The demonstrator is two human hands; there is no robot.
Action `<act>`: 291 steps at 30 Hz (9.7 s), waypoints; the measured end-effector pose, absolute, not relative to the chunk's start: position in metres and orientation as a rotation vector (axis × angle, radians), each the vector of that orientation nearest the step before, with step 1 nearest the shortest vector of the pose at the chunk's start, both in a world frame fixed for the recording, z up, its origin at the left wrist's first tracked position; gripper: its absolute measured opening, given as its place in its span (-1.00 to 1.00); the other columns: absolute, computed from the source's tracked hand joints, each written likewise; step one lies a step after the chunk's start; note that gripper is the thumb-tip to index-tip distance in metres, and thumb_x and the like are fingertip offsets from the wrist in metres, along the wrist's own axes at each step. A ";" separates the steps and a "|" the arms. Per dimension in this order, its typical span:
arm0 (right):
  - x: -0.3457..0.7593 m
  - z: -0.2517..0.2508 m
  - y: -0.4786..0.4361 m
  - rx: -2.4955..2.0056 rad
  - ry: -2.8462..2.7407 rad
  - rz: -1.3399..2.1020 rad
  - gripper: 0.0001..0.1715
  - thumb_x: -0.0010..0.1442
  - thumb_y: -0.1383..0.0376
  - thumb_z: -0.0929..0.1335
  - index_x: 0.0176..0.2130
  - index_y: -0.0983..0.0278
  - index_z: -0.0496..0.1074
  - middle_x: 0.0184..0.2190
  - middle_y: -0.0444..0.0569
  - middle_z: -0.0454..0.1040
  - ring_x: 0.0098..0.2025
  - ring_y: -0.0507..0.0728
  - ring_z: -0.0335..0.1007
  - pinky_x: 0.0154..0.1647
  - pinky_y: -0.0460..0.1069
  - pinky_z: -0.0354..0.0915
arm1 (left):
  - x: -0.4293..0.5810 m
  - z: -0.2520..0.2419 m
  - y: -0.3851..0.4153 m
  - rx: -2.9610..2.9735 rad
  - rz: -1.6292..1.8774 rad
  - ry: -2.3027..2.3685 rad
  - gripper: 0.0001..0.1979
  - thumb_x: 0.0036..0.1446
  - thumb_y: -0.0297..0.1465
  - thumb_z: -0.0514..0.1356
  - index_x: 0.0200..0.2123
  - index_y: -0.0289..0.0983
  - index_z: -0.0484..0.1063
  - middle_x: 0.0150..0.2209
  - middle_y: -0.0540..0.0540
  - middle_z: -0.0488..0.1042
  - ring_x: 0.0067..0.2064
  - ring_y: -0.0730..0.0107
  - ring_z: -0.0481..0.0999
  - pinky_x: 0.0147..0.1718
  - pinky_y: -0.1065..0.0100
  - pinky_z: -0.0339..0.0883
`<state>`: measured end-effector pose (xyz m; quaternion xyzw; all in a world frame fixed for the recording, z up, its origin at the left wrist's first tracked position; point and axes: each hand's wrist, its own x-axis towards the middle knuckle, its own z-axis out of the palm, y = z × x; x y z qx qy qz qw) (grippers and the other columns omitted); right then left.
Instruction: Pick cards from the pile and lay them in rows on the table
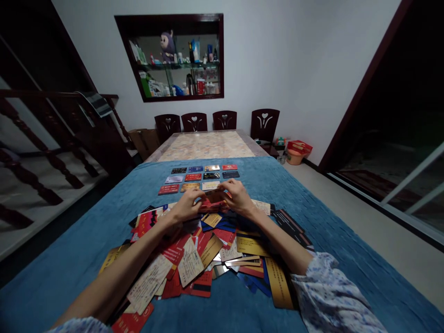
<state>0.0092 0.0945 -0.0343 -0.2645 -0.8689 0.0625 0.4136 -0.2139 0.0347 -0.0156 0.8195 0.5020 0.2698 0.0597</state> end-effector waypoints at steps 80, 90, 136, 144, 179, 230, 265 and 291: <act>0.015 -0.029 0.090 -0.985 -2.660 0.052 -0.54 0.18 0.10 0.39 0.01 0.27 0.46 -0.12 0.13 0.47 -0.08 0.27 0.26 -0.13 0.08 0.17 | -0.208 -0.025 0.029 2.333 0.532 1.779 -0.69 0.04 -0.40 0.24 -0.10 -0.26 0.38 -0.05 -0.19 0.44 0.03 0.07 0.41 -0.01 0.13 0.28; 0.019 -0.031 0.097 -0.933 -2.717 0.138 -0.46 0.19 0.02 0.39 0.06 0.25 0.46 0.01 0.15 0.45 0.02 0.31 0.21 -0.09 0.14 0.18 | -0.211 -0.022 0.029 2.371 0.370 1.762 -0.74 0.13 -0.34 0.19 -0.10 -0.25 0.43 0.01 -0.21 0.42 0.12 0.01 0.35 0.05 0.06 0.24; -0.019 0.003 0.212 -0.705 -2.888 -0.034 -0.69 0.18 0.09 0.42 -0.20 0.26 0.54 -0.14 0.13 0.46 -0.09 0.26 0.27 -0.01 0.10 0.18 | -0.237 0.014 0.134 2.510 0.083 1.860 -0.76 0.11 -0.34 0.19 -0.14 -0.24 0.45 0.05 -0.24 0.40 0.14 -0.04 0.28 0.05 -0.04 0.21; -0.026 0.002 0.243 -0.840 -2.920 -0.027 -0.64 0.19 0.08 0.41 -0.13 0.26 0.53 -0.14 0.12 0.44 -0.12 0.25 0.24 -0.11 0.06 0.16 | -0.240 0.006 0.170 2.501 0.049 1.917 -0.70 0.11 -0.30 0.18 -0.08 -0.24 0.45 0.08 -0.25 0.39 0.16 -0.05 0.27 0.09 -0.12 0.18; -0.065 -0.022 0.343 -1.100 -2.923 -0.092 -0.73 0.12 0.15 0.43 -0.19 0.22 0.58 -0.07 0.09 0.51 -0.02 0.27 0.36 -0.03 0.04 0.24 | -0.247 -0.014 0.261 2.375 0.064 2.024 -0.79 0.05 -0.39 0.19 -0.21 -0.28 0.50 0.07 -0.29 0.43 0.19 -0.16 0.19 0.06 -0.17 0.18; -0.032 0.001 0.239 -1.095 -2.806 -0.259 -0.73 0.30 0.30 0.29 -0.20 0.24 0.59 -0.15 0.07 0.56 -0.10 0.19 0.29 -0.30 -0.02 0.04 | -0.262 -0.021 0.165 2.769 0.500 1.680 -0.75 0.28 -0.42 0.08 -0.15 -0.21 0.57 -0.01 -0.19 0.52 0.21 -0.02 0.18 0.04 -0.07 0.03; -0.017 -0.013 0.085 -0.872 -2.879 0.045 -0.63 0.27 0.02 0.35 -0.10 0.18 0.57 -0.03 0.10 0.53 0.03 0.30 0.24 -0.12 0.09 0.16 | -0.222 -0.030 0.024 2.669 0.304 1.692 -0.78 0.31 -0.36 0.07 -0.10 -0.25 0.47 0.02 -0.24 0.49 0.29 -0.12 0.09 0.13 -0.18 0.08; -0.013 -0.015 0.089 -0.636 -2.945 0.119 -0.81 0.20 0.27 0.36 -0.28 0.23 0.60 -0.31 0.04 0.59 -0.13 0.20 0.34 -0.11 0.04 0.24 | -0.232 -0.031 0.027 2.663 0.265 1.511 -0.80 0.29 -0.34 0.14 -0.14 -0.21 0.55 0.00 -0.20 0.50 0.24 -0.02 0.18 0.14 -0.11 0.12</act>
